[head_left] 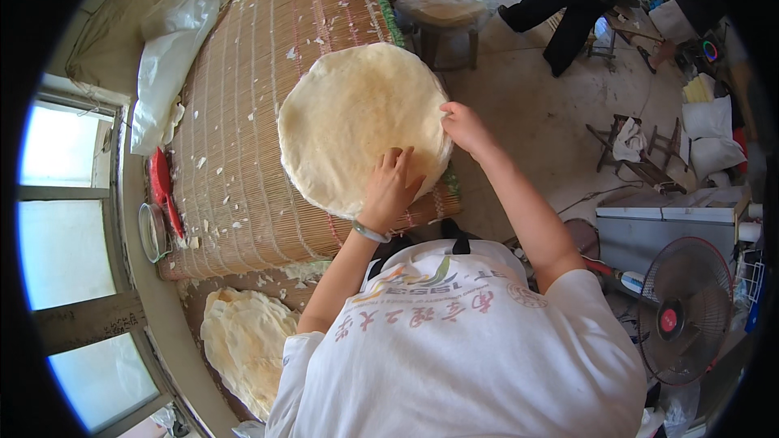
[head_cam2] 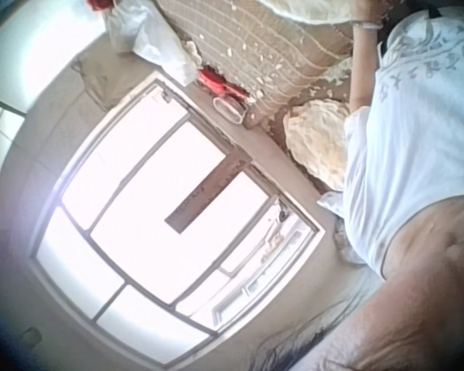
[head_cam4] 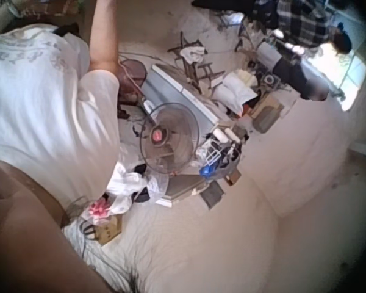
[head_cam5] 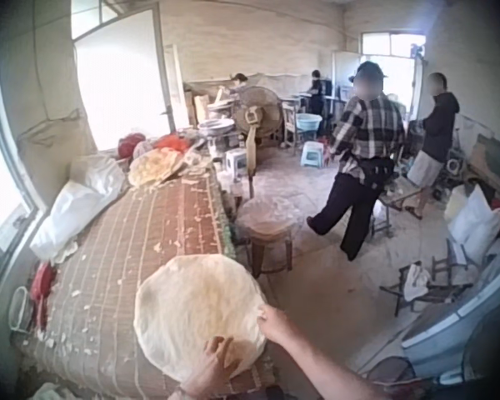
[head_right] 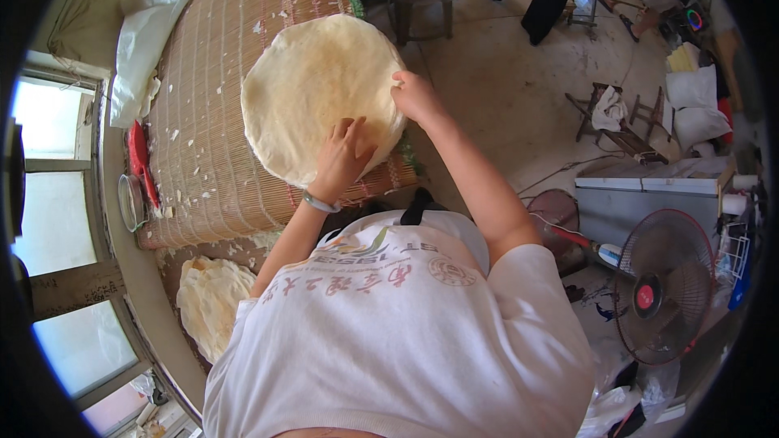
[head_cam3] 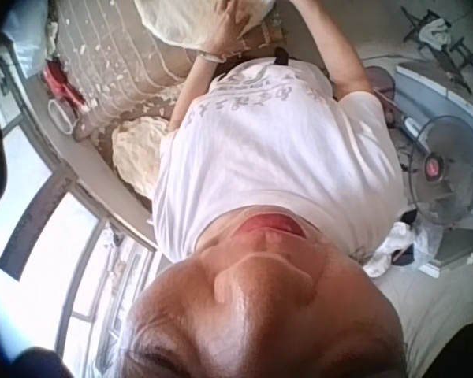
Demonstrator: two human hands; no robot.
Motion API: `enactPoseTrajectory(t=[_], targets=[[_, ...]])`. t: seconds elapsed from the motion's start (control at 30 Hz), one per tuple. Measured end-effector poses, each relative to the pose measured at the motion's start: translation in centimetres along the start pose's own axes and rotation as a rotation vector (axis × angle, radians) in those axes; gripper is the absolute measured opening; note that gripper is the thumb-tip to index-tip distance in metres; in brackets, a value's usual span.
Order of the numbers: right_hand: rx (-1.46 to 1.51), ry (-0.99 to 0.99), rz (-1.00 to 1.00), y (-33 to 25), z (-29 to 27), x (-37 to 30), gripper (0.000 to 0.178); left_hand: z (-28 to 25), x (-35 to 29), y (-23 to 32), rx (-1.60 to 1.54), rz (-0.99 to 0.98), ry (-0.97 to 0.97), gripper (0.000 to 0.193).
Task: The person repeatedly peels thin layers from a large stack of dough sheets on a bamboo mat, then stacks the peeled sheets on the table. The person handles the dough by hand without using tools.
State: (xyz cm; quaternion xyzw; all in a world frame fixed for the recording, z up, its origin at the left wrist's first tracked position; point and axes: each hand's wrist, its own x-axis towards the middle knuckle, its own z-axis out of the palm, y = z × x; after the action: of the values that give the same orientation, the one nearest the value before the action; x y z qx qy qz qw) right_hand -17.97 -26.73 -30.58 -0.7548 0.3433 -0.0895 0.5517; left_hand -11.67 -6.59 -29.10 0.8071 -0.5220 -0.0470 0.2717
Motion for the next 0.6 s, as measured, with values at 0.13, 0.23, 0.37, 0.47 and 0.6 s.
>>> enactPoseTrajectory(t=[0.13,0.23,0.37,0.47,0.6], targets=[[0.418,-0.08,0.157,-0.6,-0.3,-0.1,0.043,1.1,0.7,0.4,0.097,-0.049,-0.037,0.053],[0.27,-0.188,0.104,-0.5,-0.6,0.0,0.047,1.2,1.6,1.4,0.093,-0.062,-0.011,0.054],[0.3,-0.178,0.152,-1.0,-0.8,-0.4,0.047,2.4,3.7,2.6,0.067,-0.159,0.028,0.048],[0.326,-0.137,0.113,0.2,-0.8,-0.3,0.046,2.9,5.4,3.4,0.104,-0.238,0.0,0.04],[0.473,-0.072,0.012,1.7,-0.2,-0.7,0.045,3.5,6.8,3.5,0.175,-0.321,-0.013,0.033]])
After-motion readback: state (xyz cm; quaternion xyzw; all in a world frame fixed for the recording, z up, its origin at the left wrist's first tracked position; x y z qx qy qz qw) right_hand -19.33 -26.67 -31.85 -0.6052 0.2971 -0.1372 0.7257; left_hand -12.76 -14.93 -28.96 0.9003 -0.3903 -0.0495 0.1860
